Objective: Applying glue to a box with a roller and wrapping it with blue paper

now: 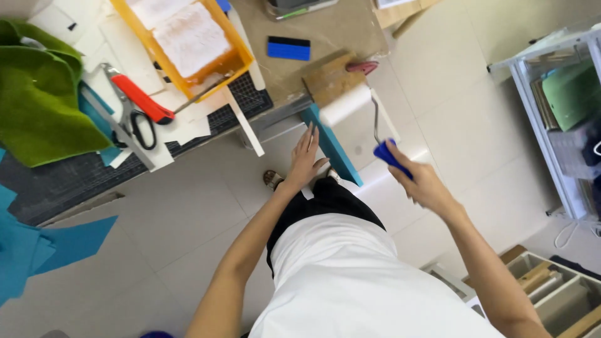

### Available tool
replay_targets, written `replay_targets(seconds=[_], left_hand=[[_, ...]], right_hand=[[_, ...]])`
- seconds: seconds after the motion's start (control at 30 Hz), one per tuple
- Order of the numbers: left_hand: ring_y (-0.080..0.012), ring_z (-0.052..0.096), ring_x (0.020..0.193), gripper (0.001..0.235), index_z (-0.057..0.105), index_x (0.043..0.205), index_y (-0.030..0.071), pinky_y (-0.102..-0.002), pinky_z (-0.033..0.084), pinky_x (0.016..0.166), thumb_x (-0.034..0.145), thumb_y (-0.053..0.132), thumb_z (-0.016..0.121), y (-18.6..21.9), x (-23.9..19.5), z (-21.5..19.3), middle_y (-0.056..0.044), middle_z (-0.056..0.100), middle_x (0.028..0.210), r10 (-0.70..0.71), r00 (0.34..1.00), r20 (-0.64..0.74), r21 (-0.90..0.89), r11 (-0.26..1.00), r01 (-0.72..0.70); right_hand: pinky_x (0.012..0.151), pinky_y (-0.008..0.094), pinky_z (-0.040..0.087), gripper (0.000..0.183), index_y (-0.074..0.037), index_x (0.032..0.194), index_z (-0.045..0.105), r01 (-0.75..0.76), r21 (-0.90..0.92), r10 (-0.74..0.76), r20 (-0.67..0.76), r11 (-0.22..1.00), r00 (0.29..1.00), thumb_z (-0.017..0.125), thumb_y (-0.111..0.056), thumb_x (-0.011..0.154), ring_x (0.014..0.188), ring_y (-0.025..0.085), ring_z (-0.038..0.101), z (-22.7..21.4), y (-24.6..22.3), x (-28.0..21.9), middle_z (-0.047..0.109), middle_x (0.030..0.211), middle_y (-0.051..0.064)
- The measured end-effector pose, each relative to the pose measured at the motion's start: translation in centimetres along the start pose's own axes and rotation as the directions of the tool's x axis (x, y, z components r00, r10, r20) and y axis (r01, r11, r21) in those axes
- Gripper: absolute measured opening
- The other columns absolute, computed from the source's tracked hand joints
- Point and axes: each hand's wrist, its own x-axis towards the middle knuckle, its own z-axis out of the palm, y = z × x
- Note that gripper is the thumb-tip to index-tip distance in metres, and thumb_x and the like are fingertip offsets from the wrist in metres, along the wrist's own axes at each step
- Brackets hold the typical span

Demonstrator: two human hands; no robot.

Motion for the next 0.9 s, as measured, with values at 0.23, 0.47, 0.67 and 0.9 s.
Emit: replay_targets(seconds=[0.23, 0.47, 0.67, 0.9], left_hand=[[-0.0346, 0.0, 0.156, 0.121, -0.003, 0.164, 0.012, -0.067, 0.015, 0.114, 0.083, 0.036, 0.083, 0.6, 3.4, 1.3, -0.013, -0.01, 0.17, -0.08, 0.997, 0.005, 0.084, 0.993, 0.079], [-0.0326, 0.0, 0.156, 0.119, -0.003, 0.164, 0.01, -0.069, 0.014, 0.112, 0.085, 0.041, 0.08, 0.2, 3.1, 1.7, -0.015, -0.011, 0.169, -0.017, 0.998, -0.057, 0.17, 0.985, 0.027], [-0.0358, -0.005, 0.155, 0.145, -0.006, 0.164, 0.013, -0.071, 0.013, 0.112, 0.064, 0.05, 0.093, 0.9, 5.2, -1.0, -0.017, -0.015, 0.168, 0.037, 0.997, -0.075, 0.28, 0.96, -0.014], [-0.04, -0.013, 0.155, 0.116, 0.023, 0.162, 0.046, -0.085, 0.016, 0.105, 0.074, 0.034, 0.097, -2.6, 8.6, -4.4, -0.001, -0.026, 0.165, 0.181, 0.983, -0.024, 0.331, 0.929, -0.163]], right_hand=[[0.029, 0.028, 0.055, 0.045, -0.027, 0.147, 0.052, -0.308, 0.001, 0.307, 0.06, 0.952, 0.95, 0.049, -0.023, 0.102, 0.042, 0.026, 0.063, 0.0, 3.8, -5.3, 0.067, 0.072, 0.02], [0.079, 0.05, 0.06, 0.047, -0.032, 0.152, 0.045, -0.105, -0.362, 0.132, 0.052, 0.926, 0.99, 0.044, -0.033, 0.104, 0.087, 0.039, 0.073, 1.4, 2.4, -2.0, 0.074, 0.089, 0.023], [0.081, 0.05, 0.059, 0.047, -0.03, 0.151, 0.047, -0.111, -0.39, 0.138, 0.041, 0.914, 0.99, 0.043, -0.03, 0.104, 0.09, 0.041, 0.073, 0.1, -0.4, -3.4, 0.075, 0.091, 0.024], [0.049, 0.044, 0.035, 0.051, -0.024, 0.156, 0.038, -0.022, -0.245, 0.026, 0.015, 0.969, 1.0, 0.04, -0.028, 0.106, 0.043, 0.032, 0.041, 2.4, 0.3, 1.6, 0.047, 0.054, 0.016]])
